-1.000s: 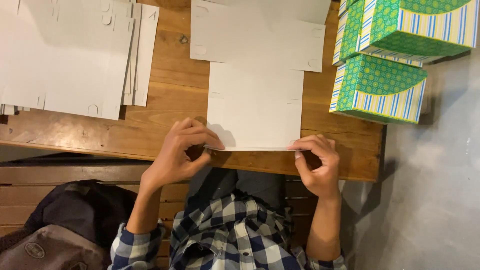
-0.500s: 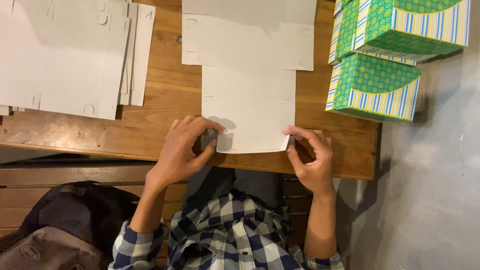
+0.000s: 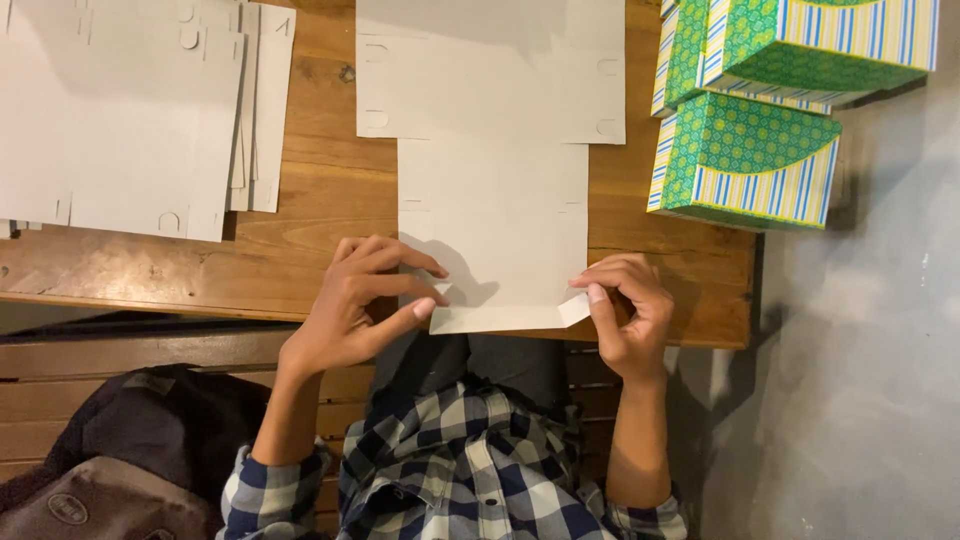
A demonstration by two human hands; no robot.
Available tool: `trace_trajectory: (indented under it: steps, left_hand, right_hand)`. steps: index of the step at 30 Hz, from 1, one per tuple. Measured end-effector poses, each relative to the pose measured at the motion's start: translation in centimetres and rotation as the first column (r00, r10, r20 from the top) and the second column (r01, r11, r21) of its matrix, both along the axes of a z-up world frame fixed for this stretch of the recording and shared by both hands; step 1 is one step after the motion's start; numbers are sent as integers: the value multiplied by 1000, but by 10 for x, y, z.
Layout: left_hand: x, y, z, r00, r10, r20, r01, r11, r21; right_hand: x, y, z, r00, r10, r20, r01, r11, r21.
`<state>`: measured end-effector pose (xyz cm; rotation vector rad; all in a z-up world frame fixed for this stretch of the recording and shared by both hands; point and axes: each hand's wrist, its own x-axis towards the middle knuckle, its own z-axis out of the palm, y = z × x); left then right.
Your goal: The person assembles small paper boxes by folding flat cardboard pieces and securing the flaps with patterned tape. They work on multiple units, applying tape to edges and folding the sides into shape on a wooden table.
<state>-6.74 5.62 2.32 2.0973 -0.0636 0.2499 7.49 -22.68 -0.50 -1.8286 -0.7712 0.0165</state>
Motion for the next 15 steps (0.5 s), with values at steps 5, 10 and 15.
trace_trajectory:
  steps: [5, 10, 15]
  left_hand:
    - [0, 4, -4, 995, -93, 43, 94, 995, -28]
    - [2, 3, 0, 990, -135, 50, 136, 991, -13]
    - [12, 2, 16, 967, -251, -52, 252, 967, 24]
  right_hand:
    - [-3, 5, 4, 991, -130, 37, 130, 991, 16]
    - [-5, 13, 5, 949, -279, 148, 283, 959, -7]
    - [-4, 14, -2, 930, -308, 198, 331, 939, -92]
